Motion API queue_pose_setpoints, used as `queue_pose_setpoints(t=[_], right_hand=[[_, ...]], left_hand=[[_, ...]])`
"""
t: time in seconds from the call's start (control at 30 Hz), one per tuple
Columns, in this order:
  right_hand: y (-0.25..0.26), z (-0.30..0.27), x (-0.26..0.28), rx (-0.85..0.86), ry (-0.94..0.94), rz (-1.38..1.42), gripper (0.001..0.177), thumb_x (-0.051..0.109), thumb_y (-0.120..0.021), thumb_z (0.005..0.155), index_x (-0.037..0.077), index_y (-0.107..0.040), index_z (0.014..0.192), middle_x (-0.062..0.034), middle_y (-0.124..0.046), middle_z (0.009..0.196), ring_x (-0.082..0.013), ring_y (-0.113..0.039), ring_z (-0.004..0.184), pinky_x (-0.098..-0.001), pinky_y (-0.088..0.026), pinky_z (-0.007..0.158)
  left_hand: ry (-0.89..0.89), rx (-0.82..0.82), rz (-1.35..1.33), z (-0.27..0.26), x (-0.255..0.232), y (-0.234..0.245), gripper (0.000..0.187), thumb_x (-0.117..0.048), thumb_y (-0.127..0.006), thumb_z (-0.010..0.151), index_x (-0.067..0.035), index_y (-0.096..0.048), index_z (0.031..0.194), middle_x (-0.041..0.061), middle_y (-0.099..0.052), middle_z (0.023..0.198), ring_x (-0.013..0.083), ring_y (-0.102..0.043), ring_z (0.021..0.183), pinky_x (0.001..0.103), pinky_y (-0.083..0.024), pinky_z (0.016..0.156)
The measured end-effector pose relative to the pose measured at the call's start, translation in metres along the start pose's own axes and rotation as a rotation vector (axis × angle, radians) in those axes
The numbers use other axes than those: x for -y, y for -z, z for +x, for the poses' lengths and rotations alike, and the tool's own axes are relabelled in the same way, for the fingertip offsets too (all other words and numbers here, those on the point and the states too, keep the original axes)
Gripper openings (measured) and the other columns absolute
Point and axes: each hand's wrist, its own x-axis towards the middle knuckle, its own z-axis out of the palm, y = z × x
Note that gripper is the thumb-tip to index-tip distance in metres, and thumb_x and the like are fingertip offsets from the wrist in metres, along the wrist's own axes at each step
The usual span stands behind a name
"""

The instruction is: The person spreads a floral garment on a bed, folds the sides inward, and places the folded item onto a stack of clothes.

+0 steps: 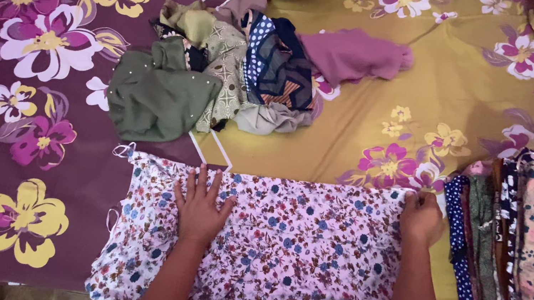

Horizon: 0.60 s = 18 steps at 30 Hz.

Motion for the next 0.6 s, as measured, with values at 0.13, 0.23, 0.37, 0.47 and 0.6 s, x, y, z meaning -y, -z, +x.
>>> queue_pose_setpoints(t=[0.13,0.23,0.37,0.47,0.6], right_hand=[[0.003,-0.006,0.007,-0.026,0.002,0.026,0.029,0.040,-0.074,0.097,0.013,-0.074,0.109,-0.0128,-0.076,0.097,-0.0367,-0.072,0.091,-0.0496,-0.054,0.083],[0.010,-0.011,0.014,-0.079,0.101,0.015,0.034,0.040,-0.077,0.091,0.014,-0.073,0.112,-0.0108,-0.076,0.096,-0.0358,-0.071,0.091,-0.0499,-0.052,0.082],[0.023,-0.013,0.017,0.011,0.168,0.001,0.047,0.040,-0.082,0.082,0.014,-0.073,0.120,-0.0152,-0.074,0.095,-0.0380,-0.070,0.090,-0.0498,-0.053,0.078],[0.033,-0.009,0.019,0.029,0.241,0.123,0.033,0.031,-0.082,0.085,0.015,-0.078,0.113,-0.0133,-0.076,0.102,-0.0343,-0.072,0.093,-0.0449,-0.055,0.081],[0.042,-0.012,0.023,0.060,0.114,0.338,0.024,0.022,-0.081,0.087,0.011,-0.078,0.108,-0.0124,-0.076,0.101,-0.0292,-0.074,0.087,-0.0395,-0.056,0.079]], left_hand=[[0.004,-0.014,-0.014,0.000,-0.001,-0.001,0.071,-0.062,-0.050,0.093,-0.025,-0.043,0.154,0.013,-0.026,0.166,0.0345,-0.017,0.155,0.060,-0.001,0.122],[0.003,-0.015,-0.013,0.000,-0.001,0.001,0.072,-0.061,-0.050,0.093,-0.024,-0.043,0.154,0.014,-0.027,0.166,0.0347,-0.018,0.154,0.061,-0.002,0.122],[0.001,-0.025,-0.023,-0.001,0.000,0.000,0.073,-0.062,-0.051,0.092,-0.024,-0.043,0.154,0.014,-0.027,0.166,0.0342,-0.018,0.155,0.061,-0.002,0.121],[0.004,-0.007,0.002,0.000,-0.001,-0.001,0.072,-0.061,-0.050,0.093,-0.025,-0.042,0.155,0.013,-0.026,0.166,0.0346,-0.017,0.154,0.061,-0.001,0.121],[-0.003,-0.014,-0.030,0.000,0.000,-0.003,0.072,-0.062,-0.049,0.093,-0.024,-0.042,0.154,0.014,-0.024,0.167,0.0345,-0.016,0.154,0.060,-0.001,0.122]])
